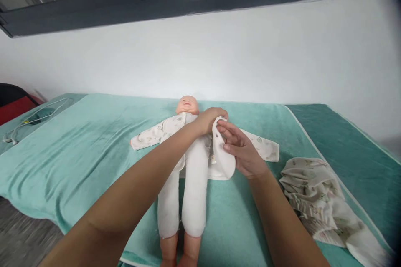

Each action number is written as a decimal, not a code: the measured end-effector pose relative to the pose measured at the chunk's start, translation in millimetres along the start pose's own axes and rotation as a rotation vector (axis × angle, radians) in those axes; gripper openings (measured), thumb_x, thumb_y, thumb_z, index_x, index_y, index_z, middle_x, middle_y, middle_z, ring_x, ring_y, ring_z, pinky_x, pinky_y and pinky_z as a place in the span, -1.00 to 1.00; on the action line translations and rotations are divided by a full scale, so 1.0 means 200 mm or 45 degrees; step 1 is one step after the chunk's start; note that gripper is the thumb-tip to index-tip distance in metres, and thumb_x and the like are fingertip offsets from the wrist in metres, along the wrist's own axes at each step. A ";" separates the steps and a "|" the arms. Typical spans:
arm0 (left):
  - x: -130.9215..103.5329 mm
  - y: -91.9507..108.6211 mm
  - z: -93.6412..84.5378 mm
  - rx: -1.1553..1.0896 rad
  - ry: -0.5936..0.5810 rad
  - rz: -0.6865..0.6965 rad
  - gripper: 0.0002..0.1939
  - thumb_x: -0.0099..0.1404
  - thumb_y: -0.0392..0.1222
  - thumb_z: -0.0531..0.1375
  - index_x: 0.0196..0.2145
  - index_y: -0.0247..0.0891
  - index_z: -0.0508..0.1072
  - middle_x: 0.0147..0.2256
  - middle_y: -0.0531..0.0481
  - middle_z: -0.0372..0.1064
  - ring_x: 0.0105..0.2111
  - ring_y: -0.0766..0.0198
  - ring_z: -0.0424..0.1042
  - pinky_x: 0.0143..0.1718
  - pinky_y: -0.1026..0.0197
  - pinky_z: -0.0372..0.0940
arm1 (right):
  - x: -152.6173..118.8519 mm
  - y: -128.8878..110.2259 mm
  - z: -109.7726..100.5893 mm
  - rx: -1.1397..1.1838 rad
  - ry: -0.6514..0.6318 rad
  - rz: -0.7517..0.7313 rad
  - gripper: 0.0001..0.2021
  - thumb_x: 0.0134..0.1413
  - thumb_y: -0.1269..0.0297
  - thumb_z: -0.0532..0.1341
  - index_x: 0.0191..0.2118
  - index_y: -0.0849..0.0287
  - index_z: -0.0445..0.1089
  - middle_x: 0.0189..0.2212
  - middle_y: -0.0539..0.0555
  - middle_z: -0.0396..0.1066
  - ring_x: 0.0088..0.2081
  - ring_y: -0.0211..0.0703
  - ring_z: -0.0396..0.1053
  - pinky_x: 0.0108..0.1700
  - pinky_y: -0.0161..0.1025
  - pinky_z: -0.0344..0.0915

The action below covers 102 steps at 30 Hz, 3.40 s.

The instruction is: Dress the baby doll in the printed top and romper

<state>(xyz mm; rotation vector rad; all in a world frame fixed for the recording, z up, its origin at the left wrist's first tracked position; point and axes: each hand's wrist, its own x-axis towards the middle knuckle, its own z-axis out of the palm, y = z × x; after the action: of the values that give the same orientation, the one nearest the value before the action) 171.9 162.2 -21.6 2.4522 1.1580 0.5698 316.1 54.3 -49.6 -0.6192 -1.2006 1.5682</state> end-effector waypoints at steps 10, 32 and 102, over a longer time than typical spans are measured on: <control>-0.20 -0.17 -0.23 -0.036 0.442 -0.187 -0.82 0.10 -0.46 0.06 -0.47 -0.23 0.37 -0.25 -0.06 0.49 -0.17 0.17 0.41 -0.03 0.10 0.30 | -0.02 0.02 0.08 -0.965 -0.370 -0.096 -0.54 0.06 0.05 0.40 0.06 0.01 0.40 0.03 0.09 0.33 0.01 -0.10 0.31 0.14 -0.11 0.26; -0.56 -0.07 -0.06 -0.275 0.718 -0.360 -0.95 0.33 -0.26 0.10 -0.26 -0.20 0.36 -0.08 -0.07 0.42 0.01 0.19 0.38 0.09 0.12 0.26 | -0.35 0.24 0.00 -1.500 0.308 -0.089 -0.63 0.05 0.09 0.29 -0.07 0.13 0.31 -0.05 0.18 0.37 -0.02 0.07 0.36 0.00 -0.02 0.33; -1.26 -0.65 0.02 -0.153 1.083 -1.143 -0.81 0.29 -0.11 0.16 -0.18 -0.20 0.45 -0.16 -0.06 0.47 -0.17 0.14 0.42 -0.15 0.16 0.24 | 0.31 0.04 0.32 -1.821 0.448 0.080 -0.63 0.26 0.01 0.08 0.02 0.10 0.39 -0.08 0.15 0.47 -0.16 0.00 0.44 -0.15 -0.10 0.32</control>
<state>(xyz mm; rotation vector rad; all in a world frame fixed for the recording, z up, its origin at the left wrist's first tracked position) -55.5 40.0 -138.9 1.2961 2.2265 1.3343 236.6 87.1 -21.1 -1.7291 -1.8977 0.3511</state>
